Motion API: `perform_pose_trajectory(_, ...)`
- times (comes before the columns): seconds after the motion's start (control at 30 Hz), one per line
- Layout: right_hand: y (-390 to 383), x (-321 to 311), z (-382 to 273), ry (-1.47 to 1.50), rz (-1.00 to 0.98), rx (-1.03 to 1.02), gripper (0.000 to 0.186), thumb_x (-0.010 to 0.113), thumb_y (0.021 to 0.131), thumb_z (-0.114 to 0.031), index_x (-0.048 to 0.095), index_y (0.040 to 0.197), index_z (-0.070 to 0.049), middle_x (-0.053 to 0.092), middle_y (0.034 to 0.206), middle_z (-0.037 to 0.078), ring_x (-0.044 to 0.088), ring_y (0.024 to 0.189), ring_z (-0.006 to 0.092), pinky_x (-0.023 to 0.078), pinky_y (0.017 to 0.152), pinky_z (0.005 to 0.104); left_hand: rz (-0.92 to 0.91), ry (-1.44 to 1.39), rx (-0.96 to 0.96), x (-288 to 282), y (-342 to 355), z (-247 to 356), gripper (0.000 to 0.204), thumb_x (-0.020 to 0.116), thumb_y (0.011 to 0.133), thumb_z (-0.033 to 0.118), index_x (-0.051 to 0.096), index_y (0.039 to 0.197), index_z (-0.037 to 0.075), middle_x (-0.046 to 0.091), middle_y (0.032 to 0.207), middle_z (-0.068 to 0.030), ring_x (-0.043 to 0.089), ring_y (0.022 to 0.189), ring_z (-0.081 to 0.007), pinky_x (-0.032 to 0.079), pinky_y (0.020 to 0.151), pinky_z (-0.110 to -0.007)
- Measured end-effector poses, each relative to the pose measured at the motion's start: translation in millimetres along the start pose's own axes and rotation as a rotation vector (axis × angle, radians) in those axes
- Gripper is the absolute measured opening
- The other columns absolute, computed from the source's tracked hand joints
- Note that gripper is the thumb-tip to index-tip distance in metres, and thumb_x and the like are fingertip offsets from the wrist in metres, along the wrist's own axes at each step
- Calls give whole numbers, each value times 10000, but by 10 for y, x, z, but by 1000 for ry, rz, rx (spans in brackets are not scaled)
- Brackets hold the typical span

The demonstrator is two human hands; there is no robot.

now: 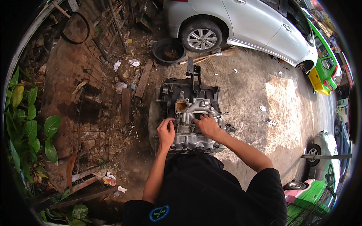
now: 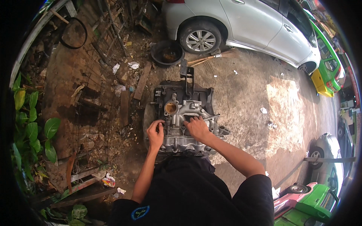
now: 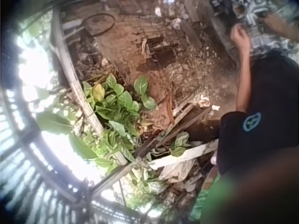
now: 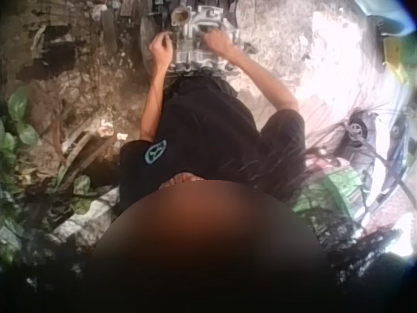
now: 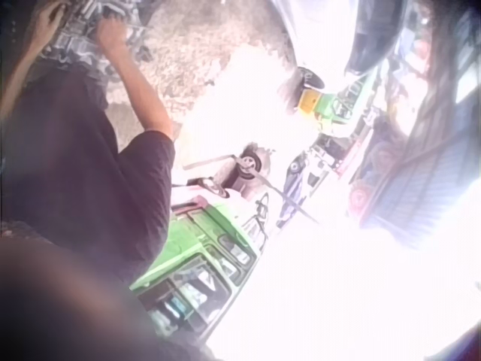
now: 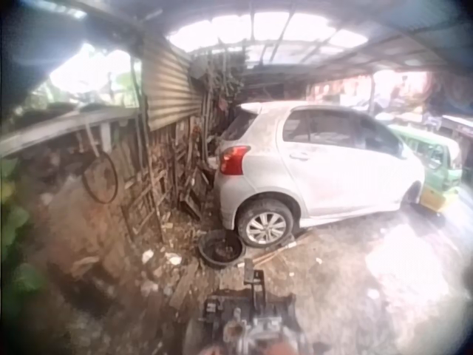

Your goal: The person uses a wrench to loosen and remove bolts from a car engine block resting on a tire. They repeatedly reposition the engine and continue removing bolts from different sections.

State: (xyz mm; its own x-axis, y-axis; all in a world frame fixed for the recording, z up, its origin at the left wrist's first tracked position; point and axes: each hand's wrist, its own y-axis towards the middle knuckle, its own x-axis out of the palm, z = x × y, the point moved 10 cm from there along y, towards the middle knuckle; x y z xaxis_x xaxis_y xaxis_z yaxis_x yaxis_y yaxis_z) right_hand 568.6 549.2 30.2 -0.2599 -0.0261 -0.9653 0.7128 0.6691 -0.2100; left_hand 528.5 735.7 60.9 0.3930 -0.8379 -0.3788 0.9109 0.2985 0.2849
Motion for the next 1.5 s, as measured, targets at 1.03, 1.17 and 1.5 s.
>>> perform_pose_trajectory(1.03, -66, 45, 354, 571, 115, 111, 213, 545, 983, -141, 598, 1121, 12, 661, 849, 255, 640, 910, 457, 495, 821, 525, -5, -14, -16, 4, 13, -10, 136, 569, 929, -28, 690, 981, 7, 669, 855, -125, 615, 629, -229, 459, 563, -320)
perform_pose_trajectory(1.17, -94, 5, 234, 469, 92, -24, 240, 572, 951, -114, 595, 1141, 31, 648, 938, 230, 630, 931, 450, 497, 834, 528, -8, -27, -32, 13, 10, -34, 136, 570, 930, -28, 691, 982, 7, 670, 855, -123, 613, 626, -227, 457, 561, -316)
perform_pose_trajectory(1.5, -69, 21, 207, 315, -11, -35, 439, 604, 834, -43, 641, 1270, -86, 646, 1113, 199, 671, 941, 405, 555, 835, 501, 12, -30, 30, 5, 10, 7, 136, 567, 934, -30, 686, 989, 3, 668, 864, -135, 620, 637, -232, 461, 567, -320)
